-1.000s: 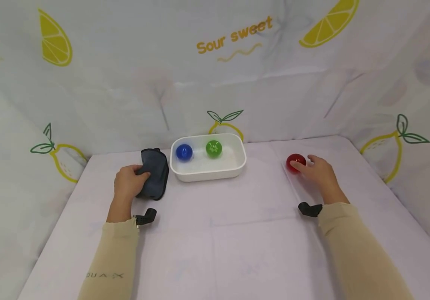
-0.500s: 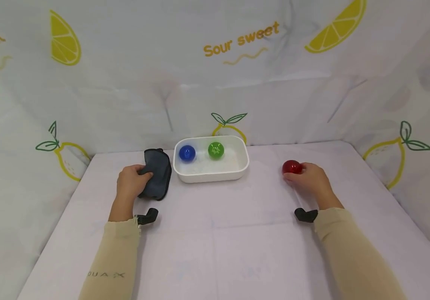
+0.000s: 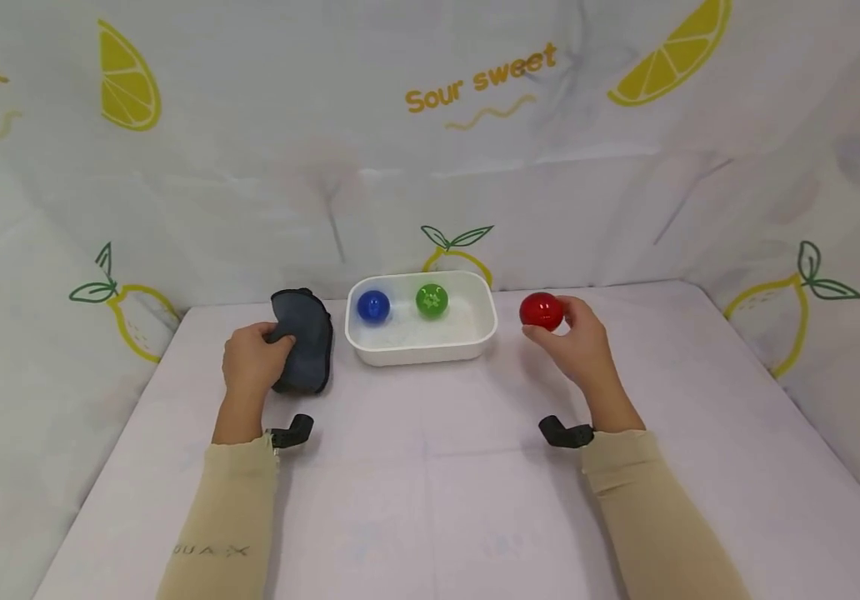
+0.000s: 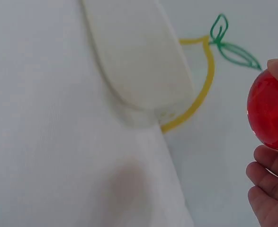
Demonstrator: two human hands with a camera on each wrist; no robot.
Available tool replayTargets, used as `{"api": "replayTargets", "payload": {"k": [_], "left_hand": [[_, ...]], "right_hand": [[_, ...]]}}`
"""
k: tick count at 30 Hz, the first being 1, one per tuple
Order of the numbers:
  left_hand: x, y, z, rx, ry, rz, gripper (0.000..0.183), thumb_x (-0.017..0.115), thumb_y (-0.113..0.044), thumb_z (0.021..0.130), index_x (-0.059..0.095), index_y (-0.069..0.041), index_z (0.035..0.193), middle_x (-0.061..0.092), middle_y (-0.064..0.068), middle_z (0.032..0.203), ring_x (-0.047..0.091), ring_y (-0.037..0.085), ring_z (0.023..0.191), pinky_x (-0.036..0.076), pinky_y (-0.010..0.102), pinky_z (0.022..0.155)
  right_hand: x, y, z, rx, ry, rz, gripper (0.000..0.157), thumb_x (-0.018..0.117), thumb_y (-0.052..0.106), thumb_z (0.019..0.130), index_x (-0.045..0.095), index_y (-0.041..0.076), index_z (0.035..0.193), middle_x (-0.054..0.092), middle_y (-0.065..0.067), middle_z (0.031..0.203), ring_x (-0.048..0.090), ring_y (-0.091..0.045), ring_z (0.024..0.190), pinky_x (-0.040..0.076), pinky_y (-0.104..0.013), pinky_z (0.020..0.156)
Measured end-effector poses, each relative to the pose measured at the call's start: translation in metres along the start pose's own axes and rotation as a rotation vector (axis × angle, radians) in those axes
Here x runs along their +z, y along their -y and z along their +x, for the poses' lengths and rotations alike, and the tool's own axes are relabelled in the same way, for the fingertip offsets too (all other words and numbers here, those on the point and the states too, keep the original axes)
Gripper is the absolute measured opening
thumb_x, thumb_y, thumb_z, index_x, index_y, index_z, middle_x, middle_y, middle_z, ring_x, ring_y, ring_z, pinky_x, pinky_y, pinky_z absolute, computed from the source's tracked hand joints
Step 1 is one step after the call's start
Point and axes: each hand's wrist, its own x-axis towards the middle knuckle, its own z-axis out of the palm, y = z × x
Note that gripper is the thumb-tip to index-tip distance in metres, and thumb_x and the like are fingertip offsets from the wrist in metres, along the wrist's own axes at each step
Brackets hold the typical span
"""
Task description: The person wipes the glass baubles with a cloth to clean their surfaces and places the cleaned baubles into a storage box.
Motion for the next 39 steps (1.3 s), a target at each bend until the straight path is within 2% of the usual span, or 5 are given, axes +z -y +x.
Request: {"api": "replayTargets", "payload": {"k": [9,14,20,27,39], "left_hand": [[-0.029,-0.031,-0.016,0.114,-0.296,-0.209,0.036,0.067,-0.025,0.09,0.071,-0.003,0.118,0.072,0.016,0.112,0.069,0.031,0.104,0.055,0.047,0.088],[-0.034,-0.054,-0.031,0.243,-0.349,-0.36,0.031,0.071,-0.023,0.088,0.073,-0.005,0.113,0.075,0.012,0.102,0.072,0.022,0.091,0.058,0.039,0.079],[-0.019,-0.079,-0.051,0.369,-0.185,-0.49,0.029,0.073,-0.018,0.087,0.073,-0.006,0.113,0.076,0.009,0.097,0.072,0.015,0.081,0.059,0.027,0.069],[0.006,-0.097,-0.068,0.43,0.011,-0.501,0.031,0.073,-0.018,0.087,0.072,-0.005,0.115,0.074,0.011,0.106,0.072,0.019,0.089,0.061,0.037,0.076],[0.012,-0.106,-0.077,0.471,0.37,-0.541,0.045,0.075,-0.026,0.086,0.065,-0.02,0.13,0.063,-0.004,0.131,0.06,0.015,0.117,0.057,0.038,0.09]], "right_hand": [[0.033,0.06,-0.021,-0.159,0.006,0.134,0.057,0.071,0.038,0.088,0.053,0.005,0.131,0.059,-0.014,0.13,0.051,-0.033,0.124,0.045,-0.057,0.103],[0.047,0.082,-0.03,-0.251,0.014,0.173,0.052,0.074,0.038,0.086,0.058,0.007,0.125,0.064,-0.009,0.12,0.056,-0.026,0.114,0.047,-0.053,0.101],[0.055,0.098,-0.045,-0.365,0.012,0.224,0.05,0.08,0.027,0.081,0.06,0.008,0.122,0.065,-0.006,0.115,0.059,-0.022,0.107,0.049,-0.05,0.098],[0.07,0.104,-0.053,-0.445,0.051,0.205,0.055,0.084,0.023,0.077,0.06,0.009,0.124,0.065,-0.004,0.115,0.062,-0.021,0.104,0.053,-0.044,0.092],[0.071,0.1,-0.053,-0.228,0.162,0.306,0.044,0.063,0.037,0.094,0.068,-0.001,0.114,0.072,-0.016,0.101,0.066,-0.026,0.09,0.057,-0.035,0.081]]}}
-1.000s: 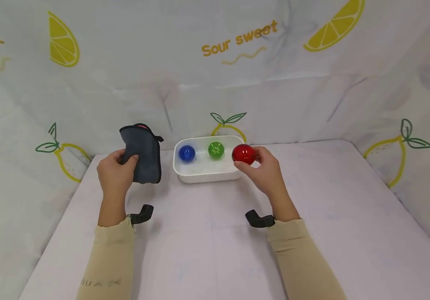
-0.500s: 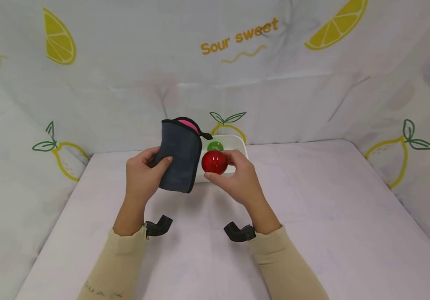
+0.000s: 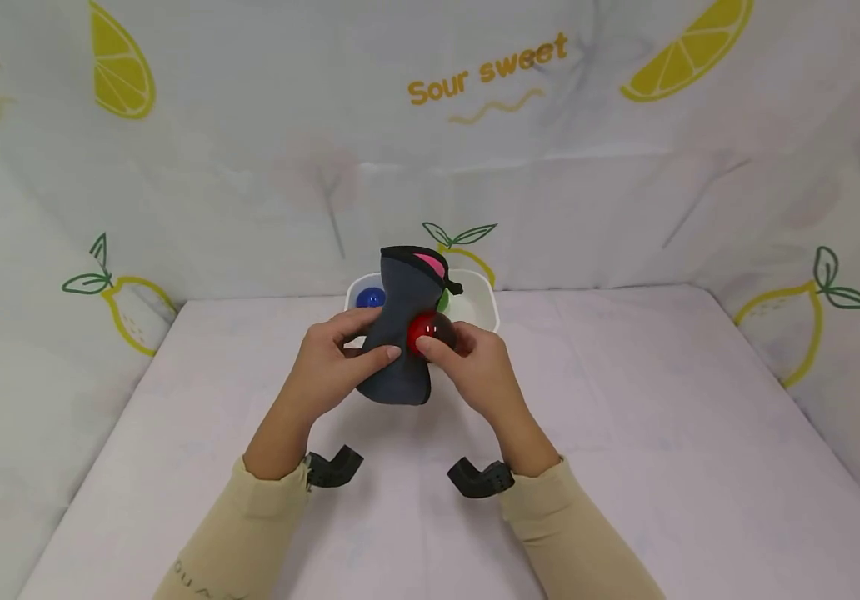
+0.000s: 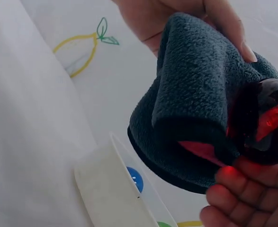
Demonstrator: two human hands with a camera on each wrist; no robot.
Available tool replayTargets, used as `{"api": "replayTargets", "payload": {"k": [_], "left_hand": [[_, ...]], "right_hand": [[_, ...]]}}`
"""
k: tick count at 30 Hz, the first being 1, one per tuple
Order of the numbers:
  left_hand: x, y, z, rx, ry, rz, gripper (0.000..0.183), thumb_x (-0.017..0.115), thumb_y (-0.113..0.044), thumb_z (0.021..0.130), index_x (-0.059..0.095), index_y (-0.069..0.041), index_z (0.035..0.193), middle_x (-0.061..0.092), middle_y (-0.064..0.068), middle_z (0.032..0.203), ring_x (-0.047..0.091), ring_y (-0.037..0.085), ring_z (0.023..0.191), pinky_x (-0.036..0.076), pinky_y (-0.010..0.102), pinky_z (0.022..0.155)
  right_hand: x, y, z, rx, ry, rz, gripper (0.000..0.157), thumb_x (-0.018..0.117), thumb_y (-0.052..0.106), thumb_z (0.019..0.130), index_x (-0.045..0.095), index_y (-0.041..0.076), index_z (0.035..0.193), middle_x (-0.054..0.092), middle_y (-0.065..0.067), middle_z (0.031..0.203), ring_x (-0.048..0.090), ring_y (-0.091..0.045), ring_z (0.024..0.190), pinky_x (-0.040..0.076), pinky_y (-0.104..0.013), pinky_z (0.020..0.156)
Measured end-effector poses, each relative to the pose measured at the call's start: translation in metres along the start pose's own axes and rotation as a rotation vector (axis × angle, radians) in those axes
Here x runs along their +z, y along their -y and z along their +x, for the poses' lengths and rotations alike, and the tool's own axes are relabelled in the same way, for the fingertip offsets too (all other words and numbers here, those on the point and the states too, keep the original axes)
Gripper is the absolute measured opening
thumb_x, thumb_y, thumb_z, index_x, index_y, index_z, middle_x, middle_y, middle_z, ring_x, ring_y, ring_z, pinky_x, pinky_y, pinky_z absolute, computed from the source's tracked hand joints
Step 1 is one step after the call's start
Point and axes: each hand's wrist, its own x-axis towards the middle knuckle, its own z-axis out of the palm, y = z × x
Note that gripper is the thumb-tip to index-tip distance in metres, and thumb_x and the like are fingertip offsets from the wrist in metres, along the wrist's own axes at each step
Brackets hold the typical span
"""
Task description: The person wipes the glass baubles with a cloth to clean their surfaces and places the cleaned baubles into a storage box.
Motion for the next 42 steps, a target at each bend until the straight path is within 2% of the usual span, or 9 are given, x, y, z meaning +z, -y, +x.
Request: {"api": "replayTargets", "payload": {"k": [6,9,13,16,20,24,27,34,42], "left_hand": [[0.001,-0.001,0.001,0.041,0.033,-0.016,0.046,0.075,-0.025,0.087,0.065,-0.021,0.131,0.062,-0.005,0.133,0.062,0.014,0.116,0.057,0.037,0.09],[0.003,-0.001,0.0,0.047,0.033,-0.027,0.045,0.074,-0.021,0.088,0.065,-0.018,0.131,0.065,0.0,0.129,0.067,0.017,0.11,0.057,0.035,0.087],[0.003,-0.003,-0.002,0.004,0.004,0.0,0.043,0.073,-0.018,0.087,0.066,-0.017,0.129,0.07,0.004,0.121,0.071,0.019,0.101,0.059,0.035,0.081],[0.003,-0.003,-0.003,-0.04,-0.028,0.024,0.041,0.073,-0.019,0.087,0.068,-0.016,0.127,0.072,0.004,0.117,0.072,0.019,0.098,0.06,0.036,0.079],[0.004,-0.004,-0.003,-0.071,-0.058,0.049,0.041,0.072,-0.018,0.087,0.068,-0.014,0.127,0.072,0.006,0.116,0.072,0.018,0.095,0.06,0.036,0.078],[0.005,-0.006,-0.003,-0.09,-0.078,0.077,0.042,0.072,-0.017,0.087,0.067,-0.011,0.128,0.071,0.007,0.118,0.071,0.018,0.097,0.06,0.034,0.078],[0.007,-0.007,-0.003,-0.077,-0.088,0.108,0.042,0.072,-0.017,0.087,0.066,-0.01,0.128,0.07,0.008,0.12,0.071,0.017,0.098,0.059,0.034,0.079],[0.01,-0.008,-0.005,0.013,-0.116,0.202,0.036,0.07,-0.016,0.088,0.07,-0.011,0.124,0.072,0.006,0.116,0.071,0.014,0.092,0.06,0.029,0.075],[0.012,-0.012,-0.007,0.087,-0.132,0.222,0.033,0.068,-0.013,0.089,0.071,-0.012,0.122,0.074,0.006,0.11,0.071,0.014,0.086,0.06,0.028,0.073]], "right_hand": [[-0.003,-0.002,0.002,0.099,0.082,0.207,0.056,0.047,0.041,0.1,0.067,-0.01,0.106,0.07,-0.01,0.084,0.066,-0.02,0.075,0.057,-0.027,0.08],[-0.005,-0.001,0.001,0.104,0.088,0.214,0.057,0.051,0.044,0.098,0.067,-0.01,0.104,0.067,-0.007,0.078,0.063,-0.02,0.074,0.055,-0.028,0.078],[-0.007,0.001,-0.002,0.075,0.074,0.138,0.046,0.065,0.039,0.092,0.068,-0.004,0.106,0.069,-0.011,0.086,0.062,-0.023,0.082,0.054,-0.031,0.078],[-0.005,0.001,-0.004,0.018,0.045,0.069,0.042,0.076,0.033,0.086,0.068,0.003,0.114,0.069,-0.012,0.098,0.062,-0.024,0.09,0.055,-0.034,0.078],[-0.001,0.0,-0.006,-0.13,-0.029,-0.039,0.054,0.086,0.028,0.075,0.066,0.01,0.122,0.067,-0.006,0.107,0.059,-0.02,0.099,0.054,-0.04,0.083],[0.001,0.0,-0.007,-0.286,-0.092,-0.095,0.064,0.09,0.022,0.07,0.064,0.013,0.127,0.064,-0.002,0.115,0.058,-0.016,0.106,0.052,-0.04,0.086],[0.0,0.0,-0.007,-0.339,-0.124,-0.111,0.069,0.09,0.016,0.069,0.061,0.013,0.131,0.062,-0.003,0.12,0.058,-0.017,0.109,0.052,-0.04,0.085],[0.001,0.002,-0.007,-0.298,-0.152,-0.113,0.072,0.088,0.009,0.071,0.057,0.006,0.136,0.06,-0.008,0.128,0.057,-0.022,0.113,0.053,-0.047,0.088],[-0.002,0.009,-0.01,-0.195,-0.115,-0.051,0.069,0.085,0.01,0.074,0.056,0.005,0.136,0.062,-0.008,0.125,0.058,-0.021,0.109,0.053,-0.038,0.089]]}}
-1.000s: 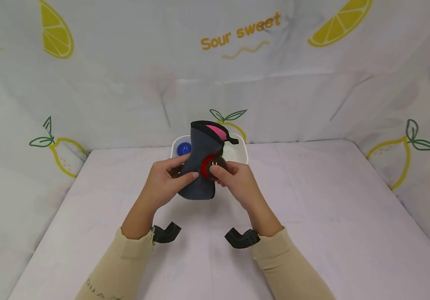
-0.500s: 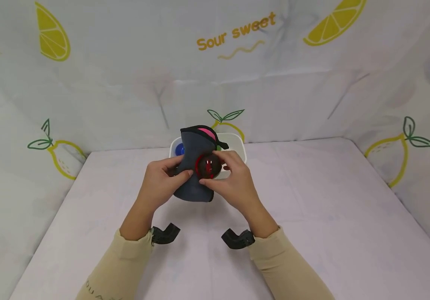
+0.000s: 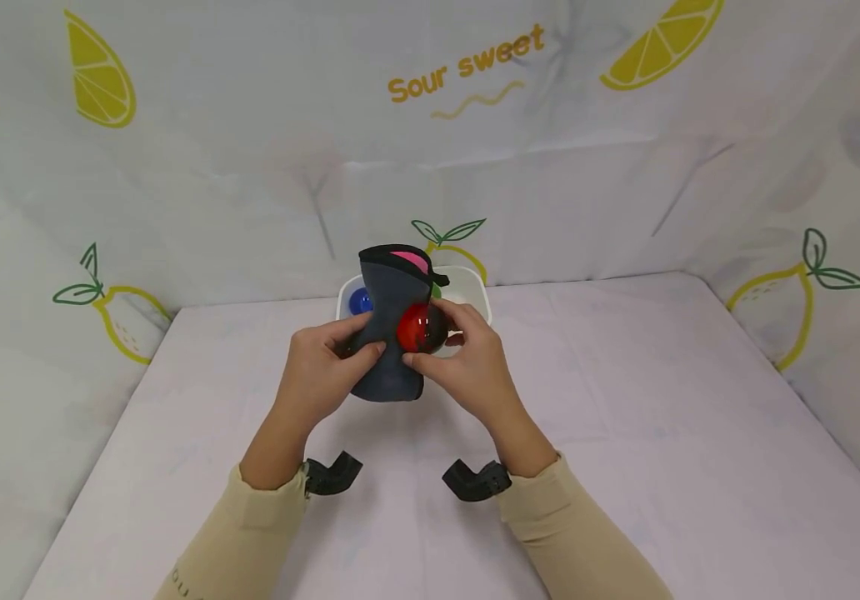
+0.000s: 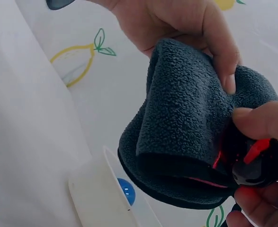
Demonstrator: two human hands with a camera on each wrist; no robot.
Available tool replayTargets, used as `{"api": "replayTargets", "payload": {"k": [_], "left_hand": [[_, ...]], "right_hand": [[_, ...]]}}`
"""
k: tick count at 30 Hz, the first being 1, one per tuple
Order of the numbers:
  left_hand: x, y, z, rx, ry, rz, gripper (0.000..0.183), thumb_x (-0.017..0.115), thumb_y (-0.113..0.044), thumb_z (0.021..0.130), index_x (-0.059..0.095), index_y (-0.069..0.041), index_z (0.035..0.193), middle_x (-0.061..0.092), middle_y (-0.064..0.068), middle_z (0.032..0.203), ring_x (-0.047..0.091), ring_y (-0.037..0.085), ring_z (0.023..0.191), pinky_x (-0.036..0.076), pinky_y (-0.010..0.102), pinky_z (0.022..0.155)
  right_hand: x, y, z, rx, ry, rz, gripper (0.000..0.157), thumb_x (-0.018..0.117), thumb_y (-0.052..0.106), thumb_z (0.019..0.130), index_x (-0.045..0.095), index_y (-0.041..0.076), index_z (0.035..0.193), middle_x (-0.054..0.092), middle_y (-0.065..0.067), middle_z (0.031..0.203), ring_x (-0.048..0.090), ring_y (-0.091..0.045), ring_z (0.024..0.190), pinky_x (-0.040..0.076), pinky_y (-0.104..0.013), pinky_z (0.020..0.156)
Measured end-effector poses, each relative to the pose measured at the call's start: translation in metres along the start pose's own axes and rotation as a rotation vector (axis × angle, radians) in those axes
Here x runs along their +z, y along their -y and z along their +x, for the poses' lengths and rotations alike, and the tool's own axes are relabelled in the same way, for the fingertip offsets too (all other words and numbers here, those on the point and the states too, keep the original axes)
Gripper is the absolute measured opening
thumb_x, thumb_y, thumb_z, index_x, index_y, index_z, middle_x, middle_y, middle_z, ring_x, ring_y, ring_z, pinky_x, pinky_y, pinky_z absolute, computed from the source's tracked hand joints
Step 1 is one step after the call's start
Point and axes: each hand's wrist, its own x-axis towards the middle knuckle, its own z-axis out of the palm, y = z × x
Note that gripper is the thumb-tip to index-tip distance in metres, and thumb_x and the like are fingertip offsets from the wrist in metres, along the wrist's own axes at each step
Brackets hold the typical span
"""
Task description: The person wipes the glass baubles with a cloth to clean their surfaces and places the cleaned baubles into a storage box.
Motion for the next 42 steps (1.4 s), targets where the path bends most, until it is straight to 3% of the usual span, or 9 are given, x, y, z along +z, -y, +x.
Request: {"api": "replayTargets", "payload": {"k": [7,12,16,21,26,32,37,42], "left_hand": [[0.0,0.0,-0.001,-0.012,0.019,0.017,0.037,0.067,-0.013,0.089,0.068,-0.008,0.126,0.074,0.008,0.112,0.072,0.017,0.093,0.06,0.033,0.078],[0.001,0.0,0.0,-0.015,0.024,0.014,0.037,0.067,-0.014,0.089,0.068,-0.009,0.125,0.074,0.008,0.111,0.072,0.016,0.093,0.06,0.033,0.079],[0.004,-0.001,0.001,0.004,0.024,0.048,0.034,0.068,-0.015,0.089,0.07,-0.008,0.123,0.074,0.009,0.11,0.072,0.016,0.092,0.06,0.031,0.077],[0.007,-0.002,-0.001,0.059,-0.025,0.105,0.033,0.069,-0.012,0.088,0.071,-0.006,0.121,0.074,0.01,0.109,0.073,0.019,0.091,0.06,0.031,0.075],[0.008,-0.003,-0.002,0.111,-0.053,0.14,0.033,0.07,-0.01,0.088,0.072,-0.008,0.12,0.073,0.01,0.111,0.073,0.02,0.098,0.059,0.031,0.076],[0.011,-0.003,-0.003,0.152,-0.065,0.176,0.032,0.069,-0.009,0.088,0.072,-0.01,0.12,0.073,0.009,0.112,0.071,0.021,0.103,0.058,0.03,0.078],[0.011,-0.003,-0.003,0.151,-0.066,0.193,0.032,0.068,-0.009,0.088,0.072,-0.009,0.119,0.073,0.01,0.112,0.071,0.022,0.102,0.058,0.031,0.079],[0.012,-0.006,-0.004,0.114,-0.047,0.185,0.035,0.068,-0.013,0.089,0.07,-0.008,0.123,0.072,0.01,0.114,0.07,0.022,0.103,0.059,0.031,0.079]], "right_hand": [[-0.004,0.004,-0.001,0.068,0.052,0.079,0.06,0.084,0.015,0.076,0.062,0.008,0.131,0.067,-0.008,0.114,0.06,-0.02,0.1,0.054,-0.038,0.088],[-0.006,0.002,0.0,0.127,0.042,0.157,0.059,0.084,0.014,0.076,0.062,0.01,0.131,0.067,-0.009,0.113,0.059,-0.022,0.094,0.054,-0.027,0.076],[-0.005,-0.002,0.001,0.081,-0.001,0.184,0.065,0.085,0.008,0.074,0.061,0.011,0.134,0.066,-0.009,0.117,0.058,-0.021,0.098,0.053,-0.02,0.076],[-0.002,-0.005,0.001,0.016,-0.019,0.117,0.068,0.085,0.009,0.074,0.059,0.011,0.136,0.066,-0.008,0.123,0.057,-0.018,0.106,0.051,-0.02,0.082],[-0.001,-0.002,0.002,0.093,-0.036,0.062,0.068,0.085,0.017,0.075,0.057,0.009,0.136,0.065,-0.008,0.122,0.058,-0.019,0.104,0.052,-0.032,0.08],[-0.002,-0.002,0.002,0.123,-0.028,0.012,0.067,0.083,0.023,0.077,0.056,0.006,0.136,0.066,-0.009,0.119,0.058,-0.02,0.1,0.052,-0.03,0.076],[-0.002,-0.003,0.001,0.104,-0.003,-0.043,0.066,0.081,0.026,0.079,0.056,0.007,0.137,0.066,-0.009,0.114,0.058,-0.02,0.097,0.052,-0.034,0.076],[0.0,-0.002,0.0,0.038,-0.048,-0.089,0.063,0.081,0.027,0.08,0.058,0.005,0.134,0.064,-0.009,0.112,0.056,-0.02,0.094,0.053,-0.039,0.075]]}}
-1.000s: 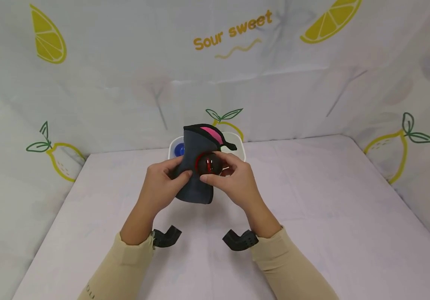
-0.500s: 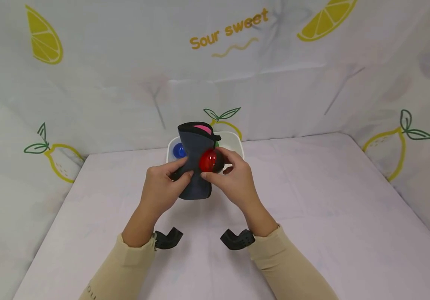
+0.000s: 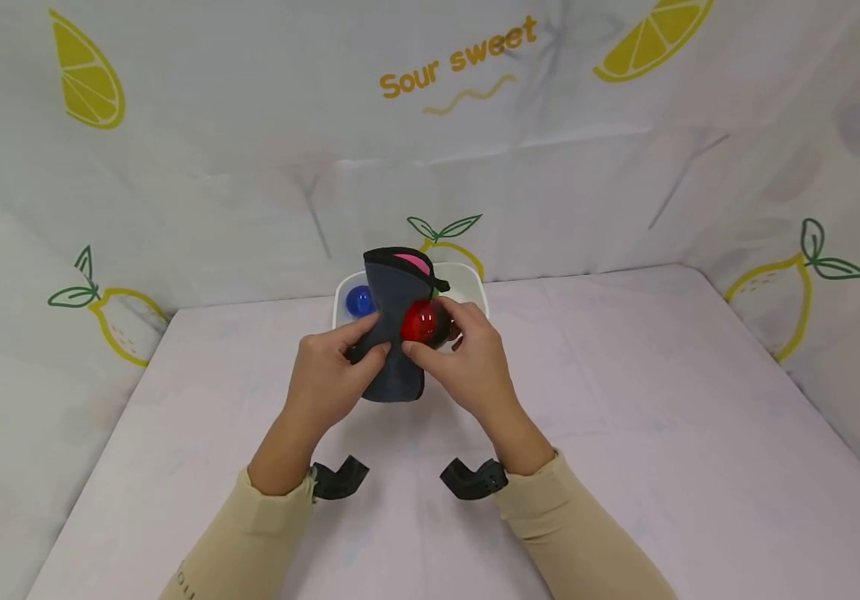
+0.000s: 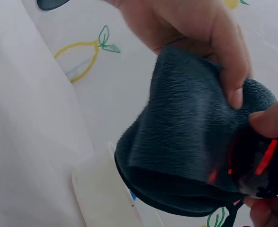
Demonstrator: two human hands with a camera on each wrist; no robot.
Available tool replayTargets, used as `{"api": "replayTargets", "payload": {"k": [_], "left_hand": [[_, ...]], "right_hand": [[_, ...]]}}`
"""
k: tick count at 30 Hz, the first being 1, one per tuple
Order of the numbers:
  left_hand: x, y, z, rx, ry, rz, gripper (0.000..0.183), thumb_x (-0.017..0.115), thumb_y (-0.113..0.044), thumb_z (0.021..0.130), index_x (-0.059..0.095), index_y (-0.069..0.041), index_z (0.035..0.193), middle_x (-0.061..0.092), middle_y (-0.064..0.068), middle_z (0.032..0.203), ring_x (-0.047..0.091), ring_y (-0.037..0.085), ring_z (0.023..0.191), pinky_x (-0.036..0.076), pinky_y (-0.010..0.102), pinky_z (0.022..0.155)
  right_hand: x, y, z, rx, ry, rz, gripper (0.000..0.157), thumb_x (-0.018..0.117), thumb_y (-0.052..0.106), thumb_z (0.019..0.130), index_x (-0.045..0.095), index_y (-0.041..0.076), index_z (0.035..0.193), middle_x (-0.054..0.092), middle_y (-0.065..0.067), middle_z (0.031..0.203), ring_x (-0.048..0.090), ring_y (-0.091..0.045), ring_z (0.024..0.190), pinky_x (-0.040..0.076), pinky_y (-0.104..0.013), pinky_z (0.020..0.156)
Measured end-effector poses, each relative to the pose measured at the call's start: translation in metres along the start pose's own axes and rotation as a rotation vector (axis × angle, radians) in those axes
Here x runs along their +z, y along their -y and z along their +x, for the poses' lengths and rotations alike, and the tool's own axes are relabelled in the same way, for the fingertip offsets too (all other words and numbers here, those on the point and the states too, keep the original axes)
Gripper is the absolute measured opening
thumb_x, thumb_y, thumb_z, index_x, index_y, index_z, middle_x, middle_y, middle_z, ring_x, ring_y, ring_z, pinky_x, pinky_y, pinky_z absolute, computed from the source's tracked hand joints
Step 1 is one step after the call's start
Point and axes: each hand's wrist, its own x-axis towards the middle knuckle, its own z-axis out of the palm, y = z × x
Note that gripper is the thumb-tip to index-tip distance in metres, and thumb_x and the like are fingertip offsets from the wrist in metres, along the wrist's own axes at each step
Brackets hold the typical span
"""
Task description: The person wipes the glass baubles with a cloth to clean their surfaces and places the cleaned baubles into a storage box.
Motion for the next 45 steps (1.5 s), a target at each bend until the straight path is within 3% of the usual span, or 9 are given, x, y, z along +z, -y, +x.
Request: {"api": "replayTargets", "payload": {"k": [5,9,14,18,23,30,37,45], "left_hand": [[-0.0006,-0.0004,0.0006,-0.037,0.015,-0.048,0.037,0.068,-0.014,0.09,0.067,-0.008,0.127,0.072,0.01,0.114,0.072,0.021,0.1,0.059,0.032,0.078],[-0.0027,0.0011,0.0018,-0.056,0.017,-0.055,0.038,0.066,-0.013,0.091,0.066,-0.007,0.128,0.072,0.011,0.114,0.072,0.02,0.099,0.059,0.034,0.078],[-0.0057,0.0027,0.003,-0.044,0.002,-0.057,0.038,0.065,-0.009,0.09,0.067,-0.008,0.128,0.073,0.011,0.112,0.073,0.02,0.096,0.06,0.035,0.077],[-0.0049,0.0031,0.0029,-0.013,-0.008,-0.038,0.037,0.065,-0.008,0.09,0.067,-0.006,0.127,0.074,0.011,0.111,0.073,0.02,0.095,0.06,0.034,0.076],[-0.0033,0.0019,0.0022,-0.002,-0.01,-0.007,0.035,0.065,-0.009,0.09,0.068,-0.005,0.125,0.074,0.012,0.11,0.073,0.022,0.093,0.06,0.032,0.074],[-0.0013,0.0008,0.0002,0.006,-0.013,-0.015,0.034,0.068,-0.009,0.089,0.069,-0.006,0.123,0.072,0.011,0.114,0.071,0.022,0.1,0.059,0.031,0.077],[0.0016,-0.0005,-0.0012,0.058,0.002,-0.032,0.034,0.069,-0.008,0.088,0.07,-0.006,0.122,0.072,0.01,0.114,0.07,0.02,0.105,0.057,0.031,0.085],[0.0015,-0.0004,-0.0009,0.033,-0.029,-0.04,0.034,0.069,-0.01,0.088,0.07,-0.006,0.123,0.072,0.01,0.116,0.07,0.02,0.104,0.057,0.031,0.083]], "right_hand": [[0.0004,0.0013,-0.0025,-0.122,-0.079,-0.002,0.066,0.085,0.024,0.076,0.06,0.005,0.133,0.063,-0.009,0.111,0.057,-0.018,0.094,0.053,-0.04,0.077],[0.0,0.0014,-0.0046,-0.189,-0.074,0.027,0.071,0.089,0.02,0.072,0.059,0.008,0.135,0.066,-0.007,0.111,0.059,-0.016,0.095,0.052,-0.035,0.08],[0.0007,0.0018,-0.0061,-0.181,-0.019,0.13,0.075,0.09,0.013,0.07,0.056,0.01,0.136,0.067,-0.007,0.108,0.059,-0.014,0.096,0.051,-0.023,0.081],[0.0012,0.0016,-0.0054,-0.16,0.0,0.184,0.068,0.089,0.009,0.07,0.057,0.008,0.13,0.065,-0.007,0.11,0.057,-0.014,0.1,0.051,-0.027,0.081],[0.0014,0.0007,-0.0034,-0.173,-0.032,0.136,0.064,0.088,0.011,0.071,0.06,0.009,0.129,0.064,-0.006,0.115,0.055,-0.014,0.103,0.049,-0.03,0.08],[0.0021,-0.002,-0.0006,-0.182,-0.096,0.079,0.063,0.087,0.01,0.073,0.062,0.01,0.131,0.061,-0.008,0.115,0.061,-0.018,0.096,0.052,-0.023,0.081],[0.004,-0.0055,0.0003,-0.189,-0.158,-0.037,0.064,0.084,0.005,0.072,0.062,0.009,0.132,0.055,-0.015,0.12,0.055,-0.024,0.107,0.05,-0.037,0.079],[0.0028,-0.0046,-0.0004,-0.269,-0.159,-0.082,0.062,0.085,0.005,0.07,0.056,0.003,0.126,0.06,-0.013,0.119,0.058,-0.023,0.104,0.05,-0.041,0.078]]}}
